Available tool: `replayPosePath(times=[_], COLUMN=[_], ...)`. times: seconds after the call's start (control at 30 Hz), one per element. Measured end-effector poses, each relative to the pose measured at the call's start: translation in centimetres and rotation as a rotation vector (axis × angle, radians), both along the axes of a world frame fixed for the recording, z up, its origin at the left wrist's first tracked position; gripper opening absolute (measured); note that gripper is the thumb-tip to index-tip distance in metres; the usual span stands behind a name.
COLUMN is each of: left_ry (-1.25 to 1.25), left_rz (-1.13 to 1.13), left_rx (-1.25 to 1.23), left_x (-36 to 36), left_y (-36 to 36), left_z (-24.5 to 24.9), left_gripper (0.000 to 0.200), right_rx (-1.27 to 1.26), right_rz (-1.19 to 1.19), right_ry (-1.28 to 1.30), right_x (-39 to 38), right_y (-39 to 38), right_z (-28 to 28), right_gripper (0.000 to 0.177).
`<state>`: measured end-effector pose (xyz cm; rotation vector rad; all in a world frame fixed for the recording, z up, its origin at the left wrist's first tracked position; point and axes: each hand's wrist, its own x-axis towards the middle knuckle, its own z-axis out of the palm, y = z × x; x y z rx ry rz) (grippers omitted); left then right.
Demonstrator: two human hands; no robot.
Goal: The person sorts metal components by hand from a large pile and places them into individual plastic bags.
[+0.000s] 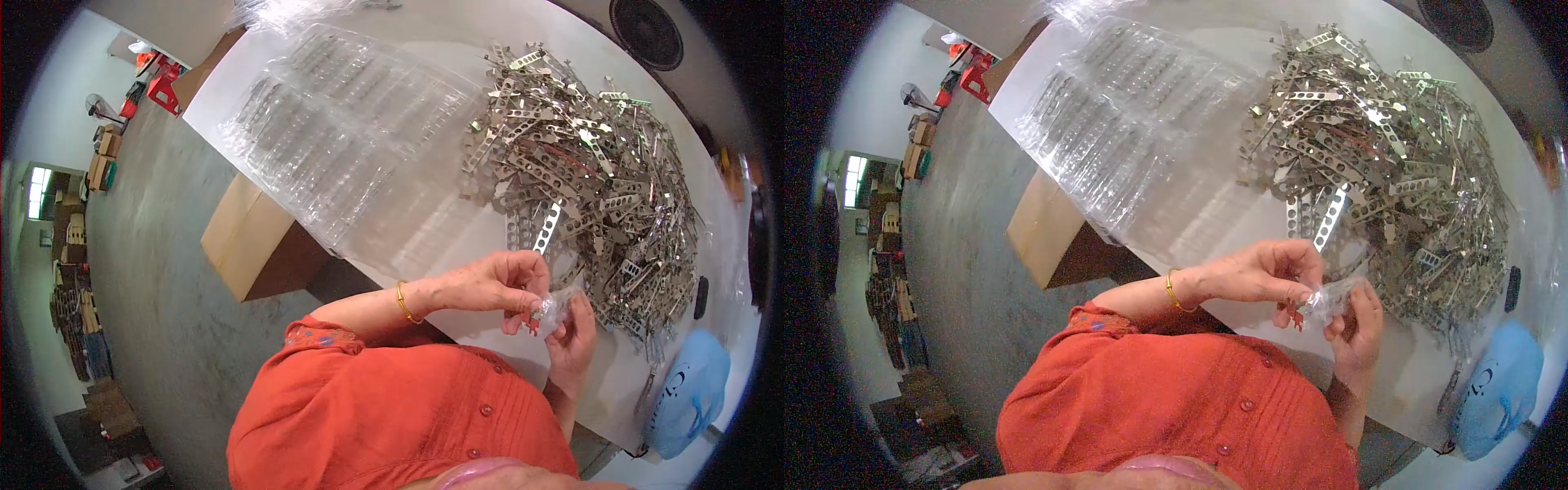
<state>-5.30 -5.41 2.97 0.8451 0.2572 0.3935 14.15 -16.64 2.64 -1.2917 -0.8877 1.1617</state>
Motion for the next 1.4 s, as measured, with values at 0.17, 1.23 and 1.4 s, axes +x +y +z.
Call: replayPosePath(times=[0.17, 1.23, 1.4], left_ry=[-0.016, 0.207, 0.163], left_rz=[0.088, -0.028, -0.054], left_rx=[0.010, 0.240, 0.073], left_x=[-0.3, -0.1, -0.4], left_y=[0.5, -0.1, -0.1], left_z=[-0.2, 0.2, -0.8], left_gripper=[0.017, 0.019, 0.035], right_rx=[-0.240, -0.225, -0.225], right_rz=[-0.072, -0.088, -0.028], right_ry=[0.564, 0.623, 0.620], right_x=[0.8, 0.2, 0.2], right_y=[0.6, 0.8, 0.7], right_z=[0.9, -0.3, -0.3], right_gripper=[0.013, 0.021, 0.022])
